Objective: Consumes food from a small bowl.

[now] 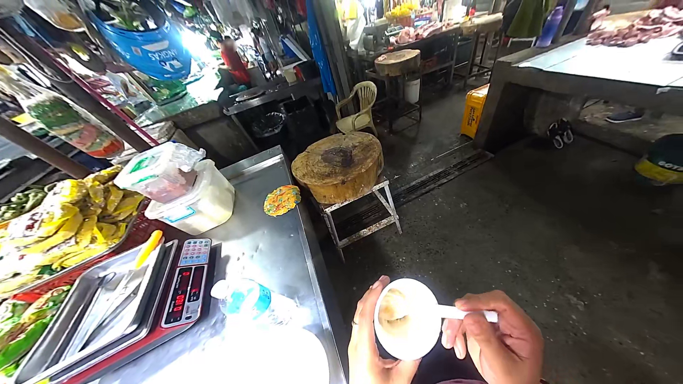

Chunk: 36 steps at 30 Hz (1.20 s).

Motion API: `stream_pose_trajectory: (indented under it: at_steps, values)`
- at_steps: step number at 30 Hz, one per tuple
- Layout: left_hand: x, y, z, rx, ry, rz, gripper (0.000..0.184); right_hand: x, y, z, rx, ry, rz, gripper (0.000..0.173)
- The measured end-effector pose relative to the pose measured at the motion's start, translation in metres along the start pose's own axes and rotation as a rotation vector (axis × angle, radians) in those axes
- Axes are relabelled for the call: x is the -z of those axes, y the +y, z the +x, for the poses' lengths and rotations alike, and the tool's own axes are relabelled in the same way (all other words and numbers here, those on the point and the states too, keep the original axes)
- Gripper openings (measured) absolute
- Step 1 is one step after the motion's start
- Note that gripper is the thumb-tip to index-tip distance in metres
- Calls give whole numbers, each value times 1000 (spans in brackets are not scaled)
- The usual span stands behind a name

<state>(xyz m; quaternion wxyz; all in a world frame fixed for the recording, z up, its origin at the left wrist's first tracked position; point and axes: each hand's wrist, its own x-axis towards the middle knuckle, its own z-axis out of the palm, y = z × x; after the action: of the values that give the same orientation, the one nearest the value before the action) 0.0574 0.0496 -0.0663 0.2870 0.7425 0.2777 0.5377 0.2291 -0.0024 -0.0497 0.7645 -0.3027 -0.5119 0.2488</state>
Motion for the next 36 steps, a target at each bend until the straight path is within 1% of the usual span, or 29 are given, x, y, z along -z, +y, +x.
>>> stream_pose_trajectory:
  at_steps: [7, 18, 25, 36]
  values:
    - [3, -2, 2, -4, 7, 24, 96, 3, 3, 4, -81, 49, 139, 15]
    - [8, -1, 2, 35, 77, 80, 96, 5, 7, 10, -152, 87, 249, 19]
    - [7, 0, 2, 91, 105, 59, 102, 8, 7, 17, -172, 109, 269, 22]
    - [5, 4, -3, 125, 103, 10, 102, 8, 3, 19, -147, 113, 273, 24]
